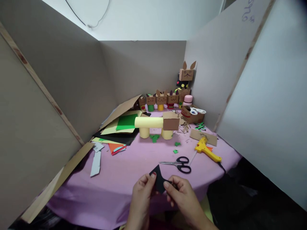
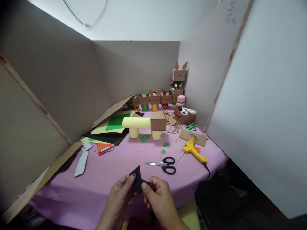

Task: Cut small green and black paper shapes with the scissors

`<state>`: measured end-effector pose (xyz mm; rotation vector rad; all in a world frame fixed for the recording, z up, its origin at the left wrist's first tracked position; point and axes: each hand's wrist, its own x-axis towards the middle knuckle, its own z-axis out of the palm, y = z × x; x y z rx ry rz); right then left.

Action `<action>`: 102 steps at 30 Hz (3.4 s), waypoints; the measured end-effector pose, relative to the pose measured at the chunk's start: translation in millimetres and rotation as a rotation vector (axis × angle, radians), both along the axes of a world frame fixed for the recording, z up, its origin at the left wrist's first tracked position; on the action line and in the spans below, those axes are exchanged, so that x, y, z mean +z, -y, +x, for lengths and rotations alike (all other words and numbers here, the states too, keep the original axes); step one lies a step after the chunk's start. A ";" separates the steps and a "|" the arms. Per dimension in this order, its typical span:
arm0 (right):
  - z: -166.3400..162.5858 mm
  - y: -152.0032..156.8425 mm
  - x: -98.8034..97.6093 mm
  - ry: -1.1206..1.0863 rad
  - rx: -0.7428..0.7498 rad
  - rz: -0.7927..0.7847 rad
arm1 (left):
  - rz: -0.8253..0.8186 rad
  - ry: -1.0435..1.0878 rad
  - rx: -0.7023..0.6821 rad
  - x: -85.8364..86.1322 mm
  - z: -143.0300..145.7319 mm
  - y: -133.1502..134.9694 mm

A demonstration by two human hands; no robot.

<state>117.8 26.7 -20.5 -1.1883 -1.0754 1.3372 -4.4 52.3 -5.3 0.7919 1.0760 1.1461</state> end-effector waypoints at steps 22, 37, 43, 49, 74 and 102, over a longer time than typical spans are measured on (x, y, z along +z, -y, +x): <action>11.7 -21.1 7.8 0.144 0.011 0.107 | 0.032 -0.104 -0.136 9.0 2.5 -4.3; 69.6 -57.5 5.8 1.283 0.149 0.338 | 0.083 -0.058 0.221 46.4 -33.8 -45.9; 79.4 -59.0 -1.1 1.353 0.254 0.348 | 0.158 0.009 0.337 61.6 -47.8 -49.0; 82.1 -61.2 -7.7 1.244 0.226 0.290 | 0.198 0.017 0.378 70.7 -53.6 -47.1; -7.7 -28.5 69.9 -0.407 -0.016 0.273 | 0.235 -0.058 0.063 79.5 -21.0 -11.3; -19.2 -20.3 63.6 -0.374 -0.214 0.260 | 0.166 -0.014 0.074 70.7 -5.3 -5.5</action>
